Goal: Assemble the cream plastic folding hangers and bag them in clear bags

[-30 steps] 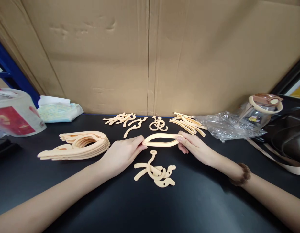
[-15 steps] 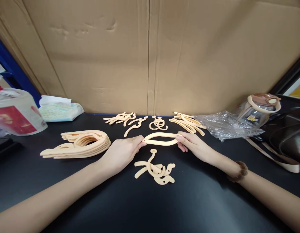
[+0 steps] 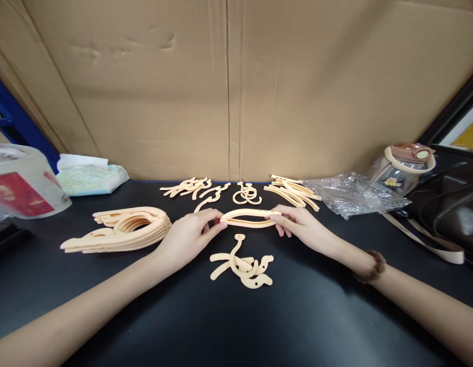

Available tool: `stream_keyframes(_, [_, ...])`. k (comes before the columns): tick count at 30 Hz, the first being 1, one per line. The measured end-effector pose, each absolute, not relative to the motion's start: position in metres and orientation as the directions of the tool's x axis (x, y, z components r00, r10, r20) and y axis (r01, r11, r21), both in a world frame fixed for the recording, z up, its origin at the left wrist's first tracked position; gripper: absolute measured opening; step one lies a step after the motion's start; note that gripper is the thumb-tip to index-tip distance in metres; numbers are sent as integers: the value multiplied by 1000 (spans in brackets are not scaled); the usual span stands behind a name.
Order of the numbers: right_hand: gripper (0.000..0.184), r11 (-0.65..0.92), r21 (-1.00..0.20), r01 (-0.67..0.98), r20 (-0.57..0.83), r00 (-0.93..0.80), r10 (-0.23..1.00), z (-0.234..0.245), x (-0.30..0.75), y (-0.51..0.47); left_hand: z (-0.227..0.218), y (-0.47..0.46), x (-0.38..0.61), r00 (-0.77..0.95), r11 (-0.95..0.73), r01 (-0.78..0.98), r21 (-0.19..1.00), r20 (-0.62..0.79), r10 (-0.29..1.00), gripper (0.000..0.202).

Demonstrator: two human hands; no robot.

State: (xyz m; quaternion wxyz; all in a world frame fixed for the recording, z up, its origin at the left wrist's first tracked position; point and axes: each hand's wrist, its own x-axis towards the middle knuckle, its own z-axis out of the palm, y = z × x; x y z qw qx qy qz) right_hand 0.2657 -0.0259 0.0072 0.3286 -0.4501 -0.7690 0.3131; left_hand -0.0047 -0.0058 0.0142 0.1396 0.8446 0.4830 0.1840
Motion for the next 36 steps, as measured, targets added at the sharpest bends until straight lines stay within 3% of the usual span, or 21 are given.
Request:
stream_keyframes(8, [38, 345, -840, 420, 343, -83, 936, 6, 270, -21, 13, -5, -3, 467, -502, 770, 393, 188, 864, 31])
stream_keyframes(12, [47, 331, -808, 487, 330, -91, 940, 2, 275, -15, 13, -8, -3, 501, -542, 772, 333, 205, 841, 32])
stream_keyframes(15, [48, 361, -737, 571, 327, -167, 930, -2, 275, -13, 14, -11, -3, 545, -586, 785, 201, 227, 807, 35])
stream_keyframes(20, [34, 410, -622, 667, 315, -266, 911, -3, 274, -16, 13, -14, -2, 566, -577, 816, -31, 243, 788, 36])
stream_keyframes(26, [39, 429, -562, 707, 315, -296, 902, -2, 273, -18, 8, -12, -2, 580, -632, 773, 53, 343, 739, 28])
stream_keyframes(36, [29, 423, -589, 689, 349, -255, 902, -5, 276, -13, 9, -8, -5, 606, -667, 738, 105, 332, 723, 26])
